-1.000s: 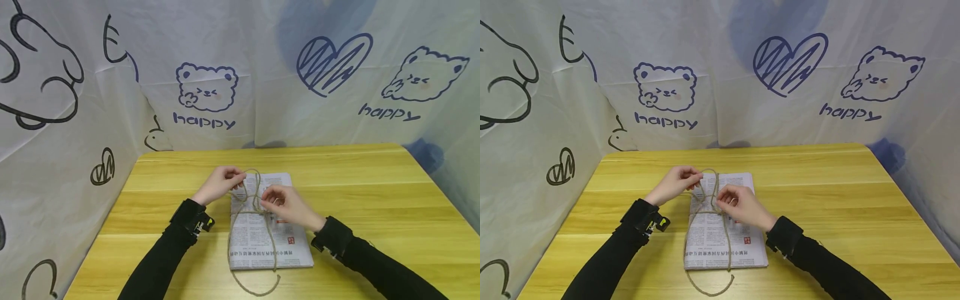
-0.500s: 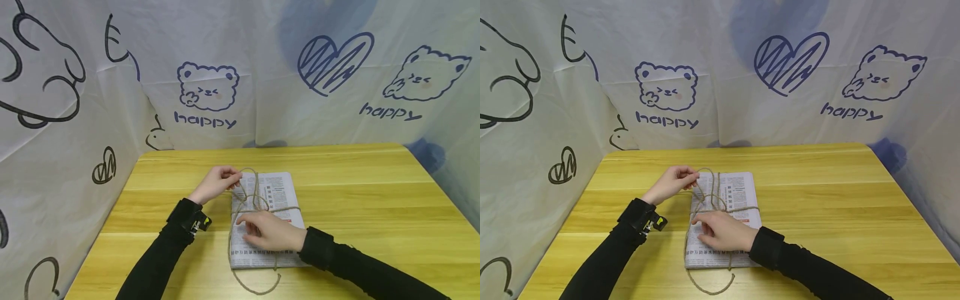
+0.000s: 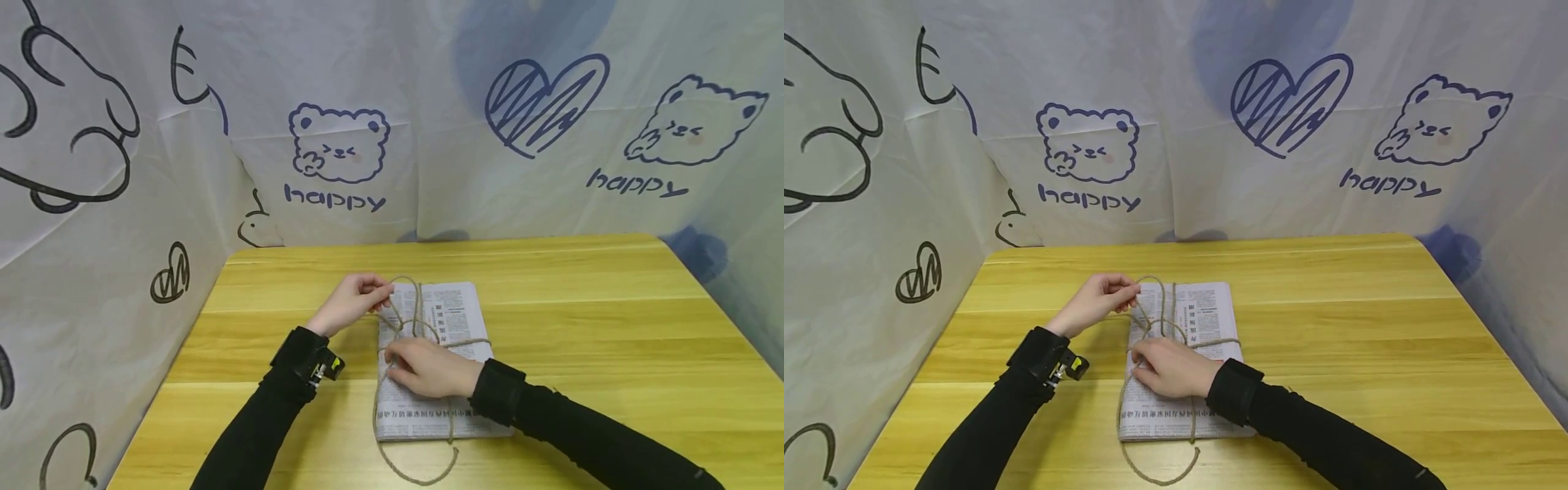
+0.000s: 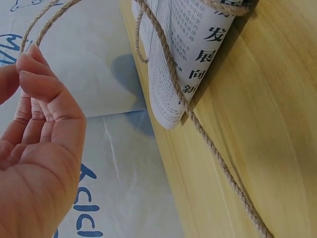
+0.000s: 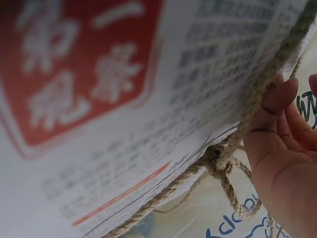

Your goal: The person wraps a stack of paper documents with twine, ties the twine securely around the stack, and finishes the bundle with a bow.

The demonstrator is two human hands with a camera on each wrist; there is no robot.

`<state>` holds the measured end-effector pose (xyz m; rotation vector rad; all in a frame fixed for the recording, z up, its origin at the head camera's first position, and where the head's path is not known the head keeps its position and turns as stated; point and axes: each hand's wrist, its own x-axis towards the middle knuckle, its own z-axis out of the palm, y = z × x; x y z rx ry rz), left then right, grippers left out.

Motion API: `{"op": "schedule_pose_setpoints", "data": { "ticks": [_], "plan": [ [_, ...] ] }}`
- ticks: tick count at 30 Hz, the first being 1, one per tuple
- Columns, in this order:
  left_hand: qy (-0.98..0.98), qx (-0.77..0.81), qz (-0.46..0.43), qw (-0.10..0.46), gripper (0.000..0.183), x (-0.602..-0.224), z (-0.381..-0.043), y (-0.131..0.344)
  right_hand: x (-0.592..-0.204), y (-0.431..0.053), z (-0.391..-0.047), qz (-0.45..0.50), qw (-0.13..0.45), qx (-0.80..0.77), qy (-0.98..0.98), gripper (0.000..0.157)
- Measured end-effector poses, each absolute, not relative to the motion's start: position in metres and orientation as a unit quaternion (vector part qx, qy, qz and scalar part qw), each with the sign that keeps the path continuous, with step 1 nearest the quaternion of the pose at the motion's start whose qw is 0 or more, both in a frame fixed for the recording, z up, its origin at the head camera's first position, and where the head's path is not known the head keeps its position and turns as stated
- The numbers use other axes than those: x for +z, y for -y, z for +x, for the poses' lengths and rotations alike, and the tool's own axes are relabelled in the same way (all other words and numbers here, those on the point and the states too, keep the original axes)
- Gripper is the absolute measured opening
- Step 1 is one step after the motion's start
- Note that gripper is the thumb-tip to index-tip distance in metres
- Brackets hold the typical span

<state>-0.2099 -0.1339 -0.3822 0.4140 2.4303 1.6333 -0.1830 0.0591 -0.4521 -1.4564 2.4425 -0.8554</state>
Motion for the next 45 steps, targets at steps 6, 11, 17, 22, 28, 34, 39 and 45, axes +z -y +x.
{"op": "schedule_pose_setpoints", "data": {
  "ticks": [6, 11, 17, 22, 28, 34, 39, 45],
  "plan": [
    [-0.816, 0.555, 0.131, 0.091, 0.021, -0.388, -0.213, 0.135, -0.455, -0.062, -0.184, -0.468, 0.075, -0.318, -0.821, 0.013],
    [-0.815, 0.558, 0.127, 0.084, 0.023, -0.407, -0.223, 0.140, -0.450, -0.071, -0.186, -0.433, 0.080, -0.360, -0.822, 0.012],
    [-0.815, 0.560, 0.127, 0.073, 0.023, -0.408, -0.221, 0.144, -0.433, -0.091, -0.185, -0.402, 0.137, -0.443, -0.789, 0.008],
    [-0.816, 0.559, 0.129, 0.071, 0.021, -0.406, -0.218, 0.146, -0.422, -0.114, -0.189, -0.393, 0.171, -0.501, -0.752, 0.008],
    [-0.819, 0.554, 0.132, 0.072, 0.022, -0.408, -0.218, 0.151, -0.414, -0.143, -0.200, -0.384, 0.176, -0.510, -0.749, 0.013],
    [-0.823, 0.551, 0.123, 0.062, 0.030, -0.410, -0.218, 0.159, -0.410, -0.168, -0.204, -0.423, 0.196, -0.482, -0.742, 0.013],
    [-0.824, 0.555, 0.104, 0.051, 0.028, -0.411, -0.217, 0.165, -0.420, -0.181, -0.203, -0.467, 0.247, -0.443, -0.724, 0.015],
    [-0.819, 0.569, 0.074, 0.023, 0.025, -0.411, -0.220, 0.169, -0.430, -0.188, -0.202, -0.478, 0.274, -0.387, -0.739, 0.008]
  ]
}}
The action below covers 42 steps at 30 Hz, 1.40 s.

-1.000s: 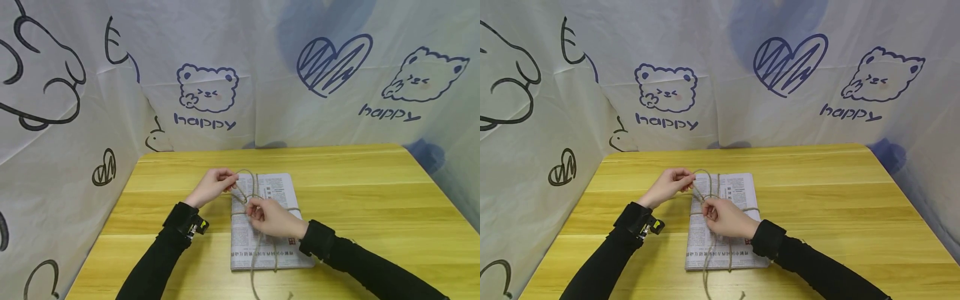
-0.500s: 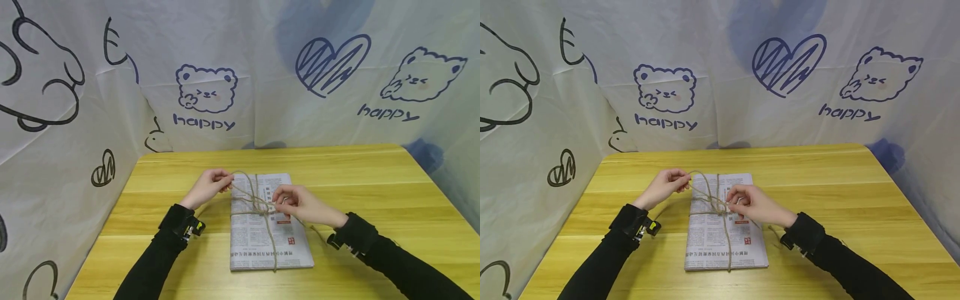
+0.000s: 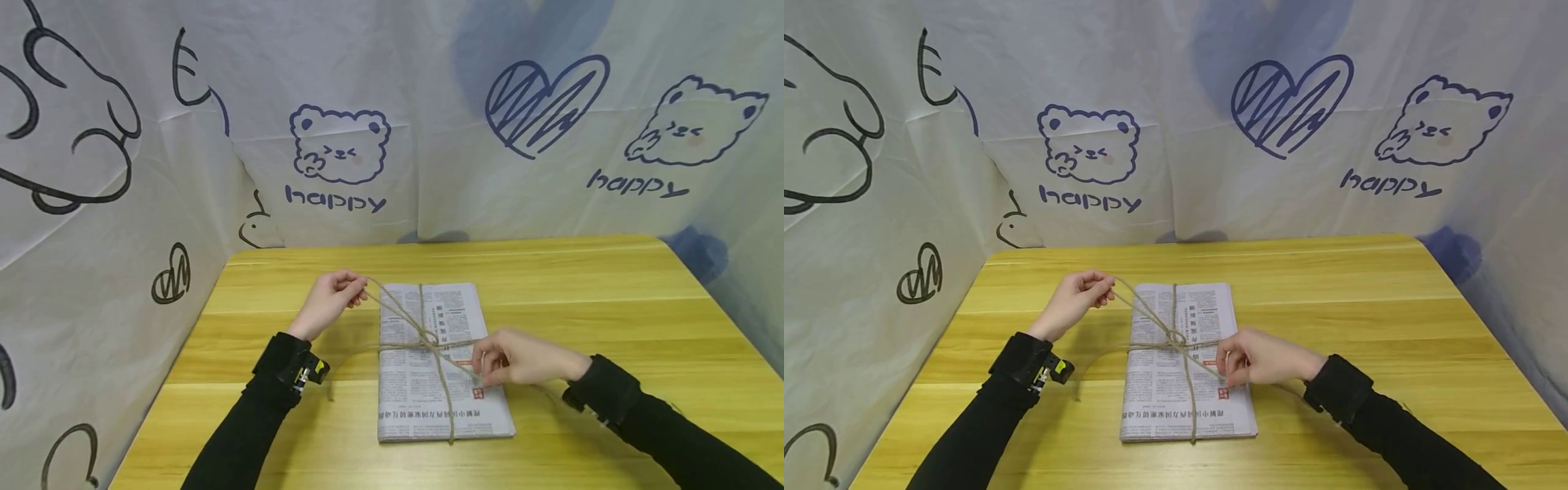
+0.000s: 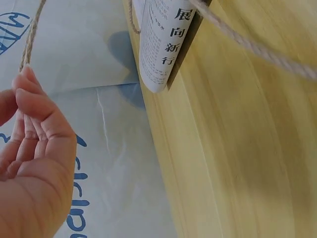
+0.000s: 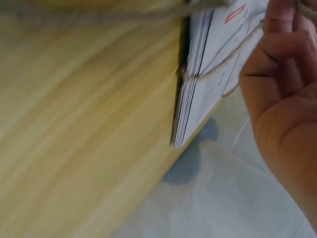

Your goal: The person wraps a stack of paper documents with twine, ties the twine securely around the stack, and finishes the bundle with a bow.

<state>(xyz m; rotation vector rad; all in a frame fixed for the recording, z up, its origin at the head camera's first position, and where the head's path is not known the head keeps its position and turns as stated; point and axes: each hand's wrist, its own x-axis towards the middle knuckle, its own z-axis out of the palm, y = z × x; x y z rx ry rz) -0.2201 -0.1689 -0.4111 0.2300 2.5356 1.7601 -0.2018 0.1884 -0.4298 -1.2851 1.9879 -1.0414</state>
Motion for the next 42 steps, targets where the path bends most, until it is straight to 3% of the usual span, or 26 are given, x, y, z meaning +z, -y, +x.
{"op": "schedule_pose_setpoints", "data": {
  "ticks": [10, 13, 22, 25, 30, 42],
  "plan": [
    [-0.819, 0.567, 0.086, 0.028, 0.025, -0.416, -0.217, 0.167, -0.431, -0.183, -0.204, -0.449, 0.202, -0.287, -0.822, 0.009],
    [-0.822, 0.559, 0.098, 0.036, 0.025, -0.415, -0.214, 0.165, -0.430, -0.178, -0.203, -0.437, 0.191, -0.291, -0.830, 0.018],
    [-0.827, 0.549, 0.115, 0.047, 0.023, -0.392, -0.198, 0.155, -0.431, -0.164, -0.197, -0.450, 0.237, -0.305, -0.805, 0.034],
    [-0.819, 0.559, 0.123, 0.044, 0.024, -0.406, -0.205, 0.158, -0.436, -0.156, -0.193, -0.453, 0.239, -0.300, -0.805, 0.028],
    [-0.818, 0.557, 0.137, 0.042, 0.022, -0.423, -0.211, 0.159, -0.440, -0.146, -0.190, -0.449, 0.217, -0.285, -0.819, 0.005],
    [-0.829, 0.536, 0.151, 0.049, 0.018, -0.392, -0.194, 0.152, -0.448, -0.132, -0.210, -0.382, 0.118, -0.348, -0.848, 0.010]
  ]
}}
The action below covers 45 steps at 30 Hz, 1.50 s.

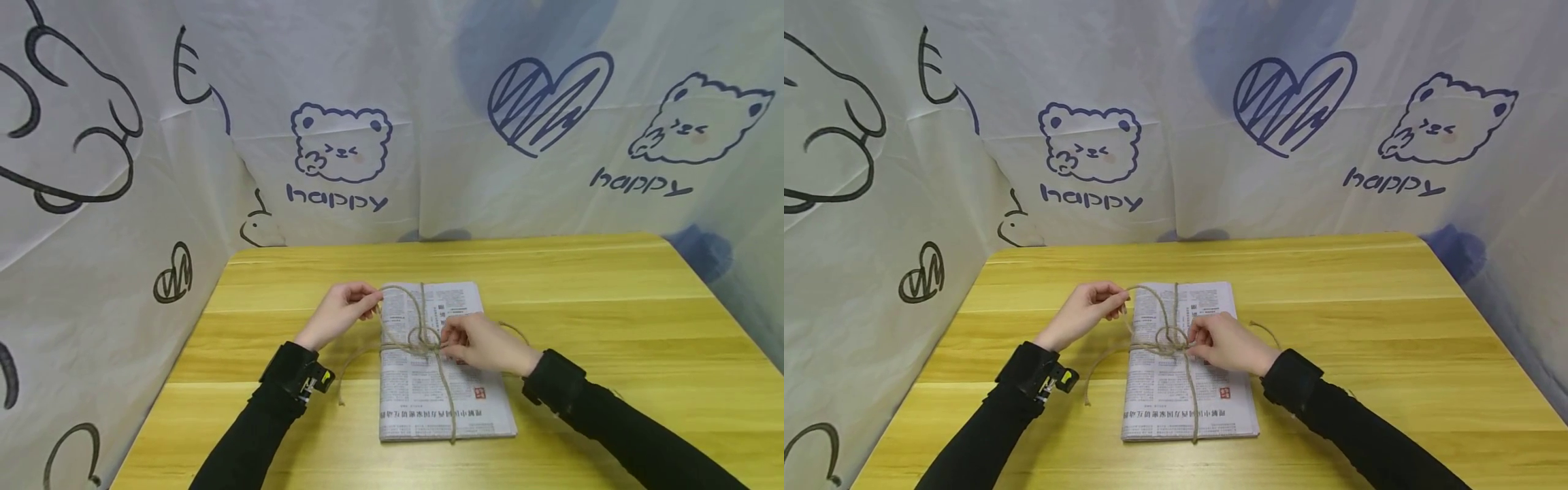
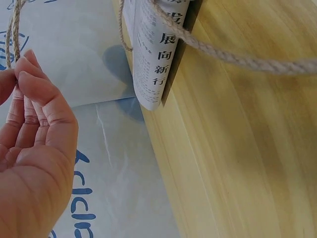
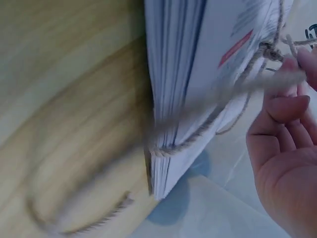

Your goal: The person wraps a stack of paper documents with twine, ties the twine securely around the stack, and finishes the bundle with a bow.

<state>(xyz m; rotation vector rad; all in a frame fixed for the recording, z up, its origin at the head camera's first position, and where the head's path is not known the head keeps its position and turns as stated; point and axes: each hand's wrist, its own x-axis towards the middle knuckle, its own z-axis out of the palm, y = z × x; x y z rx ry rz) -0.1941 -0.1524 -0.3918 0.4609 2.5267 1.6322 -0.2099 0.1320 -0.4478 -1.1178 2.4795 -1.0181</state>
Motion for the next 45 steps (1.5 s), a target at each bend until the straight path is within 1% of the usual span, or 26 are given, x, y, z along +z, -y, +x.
{"op": "schedule_pose_setpoints", "data": {
  "ticks": [4, 6, 10, 17, 27, 35, 38, 41, 45],
  "plan": [
    [-0.829, 0.536, 0.148, 0.052, 0.018, -0.387, -0.192, 0.150, -0.450, -0.128, -0.216, -0.370, 0.115, -0.367, -0.846, 0.026],
    [-0.828, 0.539, 0.148, 0.054, 0.017, -0.387, -0.192, 0.150, -0.450, -0.126, -0.219, -0.375, 0.115, -0.366, -0.844, 0.030],
    [-0.822, 0.546, 0.152, 0.059, 0.018, -0.389, -0.192, 0.150, -0.450, -0.124, -0.224, -0.406, 0.110, -0.338, -0.842, 0.027],
    [-0.819, 0.551, 0.149, 0.063, 0.018, -0.392, -0.194, 0.152, -0.451, -0.124, -0.226, -0.447, 0.112, -0.293, -0.838, 0.013],
    [-0.822, 0.547, 0.146, 0.066, 0.017, -0.392, -0.193, 0.152, -0.447, -0.124, -0.224, -0.461, 0.077, -0.311, -0.827, 0.008],
    [-0.817, 0.552, 0.151, 0.071, 0.018, -0.392, -0.193, 0.150, -0.447, -0.123, -0.225, -0.475, 0.054, -0.341, -0.809, 0.010],
    [-0.817, 0.552, 0.149, 0.073, 0.018, -0.392, -0.193, 0.149, -0.447, -0.122, -0.227, -0.474, 0.035, -0.337, -0.813, 0.010],
    [-0.819, 0.549, 0.148, 0.074, 0.018, -0.393, -0.192, 0.149, -0.448, -0.123, -0.229, -0.473, 0.009, -0.308, -0.826, 0.005],
    [-0.822, 0.545, 0.151, 0.073, 0.018, -0.400, -0.193, 0.151, -0.452, -0.124, -0.230, -0.472, -0.039, -0.254, -0.844, 0.013]
  ]
}}
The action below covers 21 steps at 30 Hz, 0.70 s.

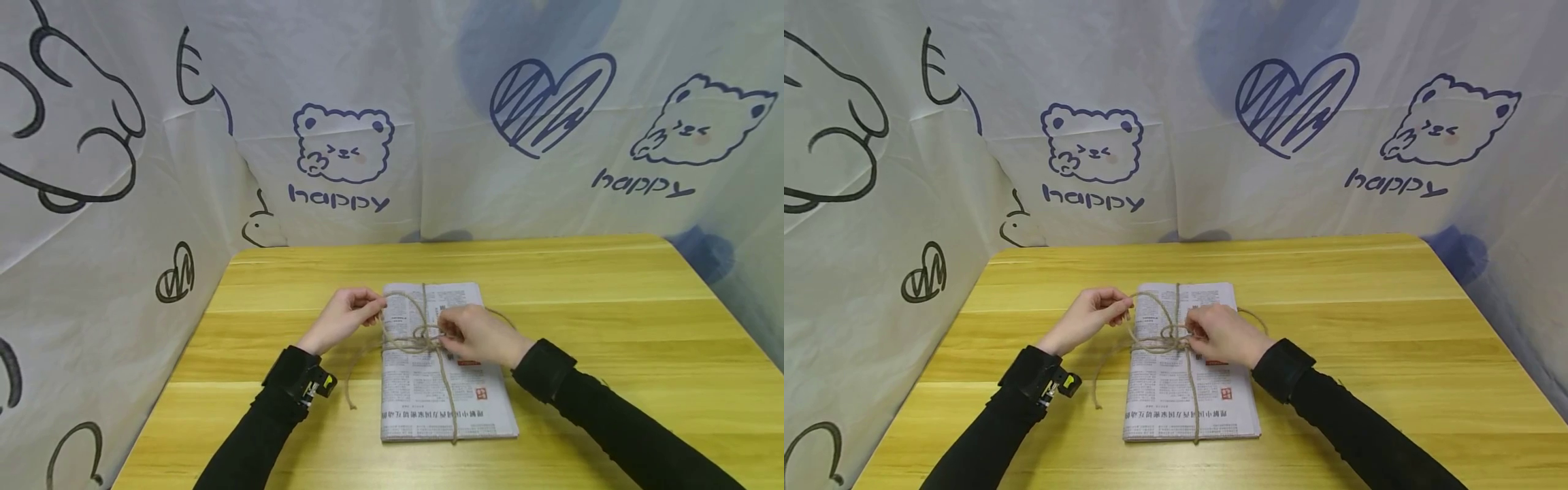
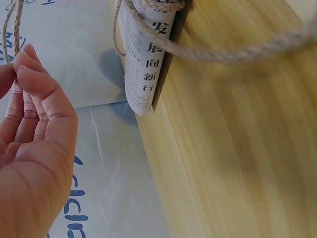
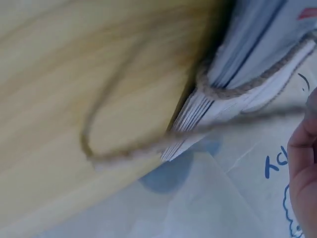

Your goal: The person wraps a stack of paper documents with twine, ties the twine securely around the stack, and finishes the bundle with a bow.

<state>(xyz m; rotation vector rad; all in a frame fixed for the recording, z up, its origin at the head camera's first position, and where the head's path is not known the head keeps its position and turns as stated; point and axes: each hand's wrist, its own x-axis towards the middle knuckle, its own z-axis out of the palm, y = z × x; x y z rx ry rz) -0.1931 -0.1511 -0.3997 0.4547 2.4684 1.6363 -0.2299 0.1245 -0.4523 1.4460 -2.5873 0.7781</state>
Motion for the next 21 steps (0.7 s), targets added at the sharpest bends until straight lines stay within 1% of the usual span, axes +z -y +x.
{"op": "schedule_pose_setpoints", "data": {
  "ticks": [4, 6, 15, 21],
  "plan": [
    [-0.821, 0.545, 0.150, 0.074, 0.024, -0.418, -0.201, 0.157, -0.456, -0.125, -0.230, 0.469, 0.082, 0.235, 0.848, 0.016],
    [-0.820, 0.546, 0.150, 0.076, 0.027, -0.428, -0.205, 0.160, -0.456, -0.124, -0.230, 0.459, 0.086, 0.239, 0.851, 0.017],
    [-0.817, 0.545, 0.165, 0.091, 0.028, -0.429, -0.199, 0.160, -0.460, -0.121, -0.233, 0.409, 0.061, 0.284, 0.865, 0.017],
    [-0.825, 0.529, 0.175, 0.093, 0.024, -0.427, -0.194, 0.159, -0.460, -0.124, -0.236, 0.411, 0.042, 0.286, 0.865, 0.014]
  ]
}}
